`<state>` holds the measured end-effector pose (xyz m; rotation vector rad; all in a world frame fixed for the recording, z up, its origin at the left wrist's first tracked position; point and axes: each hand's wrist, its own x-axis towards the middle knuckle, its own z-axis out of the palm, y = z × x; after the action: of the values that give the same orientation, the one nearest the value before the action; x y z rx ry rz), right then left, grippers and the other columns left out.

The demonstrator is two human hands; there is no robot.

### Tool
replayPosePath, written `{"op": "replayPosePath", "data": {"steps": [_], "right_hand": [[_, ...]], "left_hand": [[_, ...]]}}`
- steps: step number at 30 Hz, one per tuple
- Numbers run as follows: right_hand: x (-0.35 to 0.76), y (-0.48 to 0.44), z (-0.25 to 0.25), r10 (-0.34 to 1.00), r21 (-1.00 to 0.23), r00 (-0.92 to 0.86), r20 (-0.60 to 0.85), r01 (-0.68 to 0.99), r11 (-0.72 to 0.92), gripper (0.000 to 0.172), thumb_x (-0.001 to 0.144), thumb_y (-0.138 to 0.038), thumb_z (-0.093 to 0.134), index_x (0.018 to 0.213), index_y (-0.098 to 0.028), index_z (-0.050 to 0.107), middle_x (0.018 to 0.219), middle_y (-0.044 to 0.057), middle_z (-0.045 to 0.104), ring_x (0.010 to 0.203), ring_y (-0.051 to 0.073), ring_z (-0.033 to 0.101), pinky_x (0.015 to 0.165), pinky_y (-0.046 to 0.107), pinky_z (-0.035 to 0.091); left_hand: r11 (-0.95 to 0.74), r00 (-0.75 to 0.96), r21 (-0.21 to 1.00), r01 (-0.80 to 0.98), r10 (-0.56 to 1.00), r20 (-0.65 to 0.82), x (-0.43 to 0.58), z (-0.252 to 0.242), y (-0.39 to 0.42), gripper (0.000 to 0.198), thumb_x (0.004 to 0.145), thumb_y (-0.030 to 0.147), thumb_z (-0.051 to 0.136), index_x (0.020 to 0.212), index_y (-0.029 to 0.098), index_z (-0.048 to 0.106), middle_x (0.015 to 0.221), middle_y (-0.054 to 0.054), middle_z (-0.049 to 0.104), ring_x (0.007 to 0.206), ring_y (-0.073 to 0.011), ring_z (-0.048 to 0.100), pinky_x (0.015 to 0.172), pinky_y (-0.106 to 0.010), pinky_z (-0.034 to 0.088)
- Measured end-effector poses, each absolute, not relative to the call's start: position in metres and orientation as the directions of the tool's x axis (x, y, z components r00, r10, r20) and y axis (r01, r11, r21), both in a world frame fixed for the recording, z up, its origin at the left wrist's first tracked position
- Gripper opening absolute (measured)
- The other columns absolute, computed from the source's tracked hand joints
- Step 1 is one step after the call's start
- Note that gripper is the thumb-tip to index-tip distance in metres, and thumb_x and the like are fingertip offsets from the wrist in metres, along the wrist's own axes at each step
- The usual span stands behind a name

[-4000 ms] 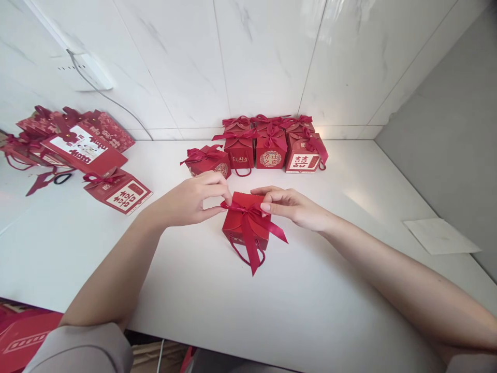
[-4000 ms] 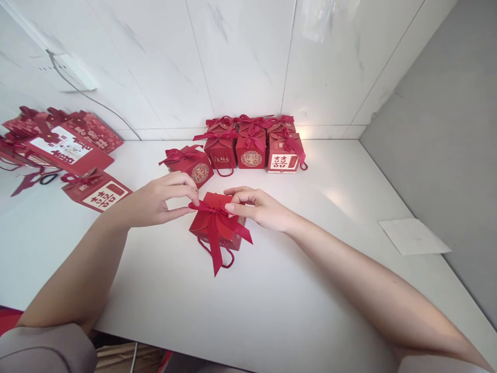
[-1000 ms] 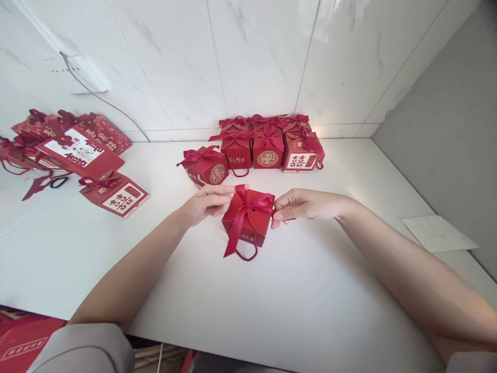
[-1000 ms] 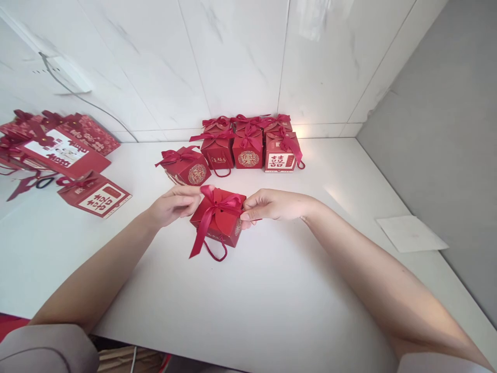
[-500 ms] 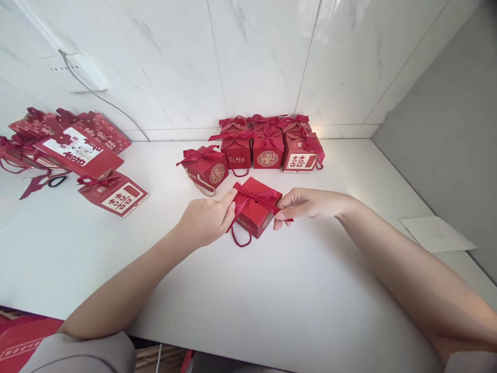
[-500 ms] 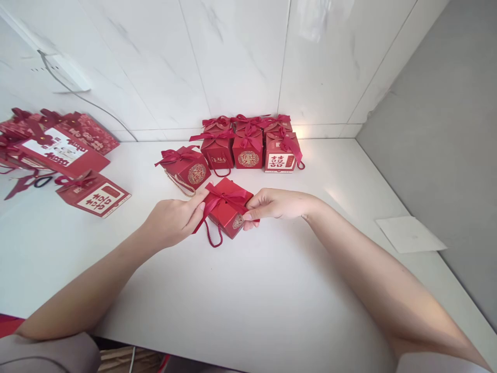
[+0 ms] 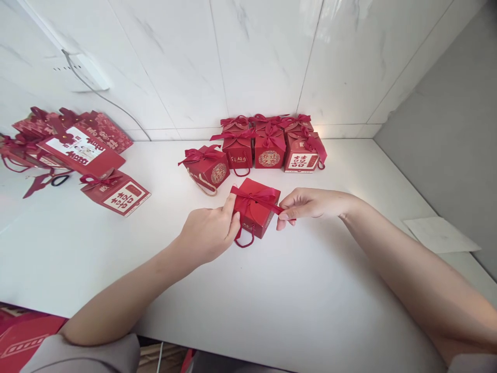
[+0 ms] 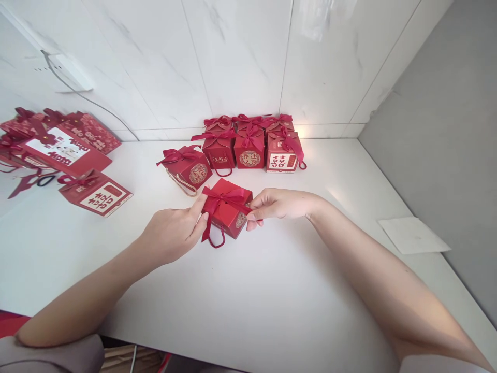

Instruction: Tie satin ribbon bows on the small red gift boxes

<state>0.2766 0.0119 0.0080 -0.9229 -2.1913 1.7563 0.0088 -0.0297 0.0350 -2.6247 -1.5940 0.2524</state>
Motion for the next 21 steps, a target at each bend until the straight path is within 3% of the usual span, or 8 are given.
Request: {"op": "replayPosePath", "data": {"steps": [3,6,15,19,21], "right_hand": [[0.28,0.013,0.008,0.55,-0.927,-0.794,-0.259,0.364,0.088,0.037,0.087,-0.046,0.06,0.101,-0.015,0.076,0.087,0.006,0.07,0.078,0.015,0.056,0.075,0.03,0.043],[0.282,0.016,0.005,0.512,-0.931,-0.812,-0.278,0.359,0.063,0.037,0.087,-0.046,0.061,0.103,-0.015,0.075,0.089,0.007,0.071,0.08,0.016,0.057,0.078,0.03,0.044],[0.287,0.017,0.002,0.466,-0.923,-0.824,-0.323,0.382,0.036,0.033,0.085,-0.043,0.062,0.099,-0.016,0.075,0.096,0.008,0.073,0.086,0.018,0.063,0.082,0.032,0.047],[0.291,0.017,0.0,0.375,-0.868,-0.815,-0.442,0.494,0.053,0.033,0.079,-0.038,0.069,0.103,-0.016,0.073,0.1,0.007,0.073,0.088,0.02,0.065,0.079,0.03,0.049],[0.293,0.018,0.0,0.371,-0.839,-0.797,-0.476,0.538,0.081,0.032,0.077,-0.037,0.07,0.102,-0.016,0.072,0.099,0.006,0.072,0.089,0.02,0.065,0.078,0.03,0.049]], "left_hand": [[-0.47,0.465,-0.065,0.88,0.882,-0.081,0.008,0.038,-0.03,0.053,0.099,0.036,0.02,0.143,0.013,0.038,0.093,-0.01,0.073,0.074,-0.0254,0.069,0.057,-0.031,0.041],[-0.469,0.469,0.018,0.883,0.878,-0.095,0.007,0.042,-0.028,0.051,0.099,0.035,0.017,0.14,0.016,0.041,0.116,-0.01,0.069,0.09,-0.0255,0.068,0.068,-0.033,0.045],[-0.469,0.483,0.119,0.875,0.855,-0.188,0.003,0.048,-0.029,0.05,0.099,0.037,0.019,0.141,0.021,0.039,0.112,-0.009,0.07,0.082,-0.0249,0.069,0.069,-0.034,0.045],[-0.487,0.523,0.225,0.844,0.841,-0.142,0.0,0.054,-0.035,0.051,0.098,0.046,0.028,0.142,0.023,0.038,0.137,-0.011,0.056,0.103,-0.0283,0.066,0.08,-0.036,0.049],[-0.478,0.519,0.306,0.823,0.853,-0.062,-0.002,0.058,-0.035,0.042,0.097,0.045,0.034,0.133,0.027,0.047,0.134,-0.007,0.059,0.107,-0.026,0.065,0.08,-0.033,0.05]]}}
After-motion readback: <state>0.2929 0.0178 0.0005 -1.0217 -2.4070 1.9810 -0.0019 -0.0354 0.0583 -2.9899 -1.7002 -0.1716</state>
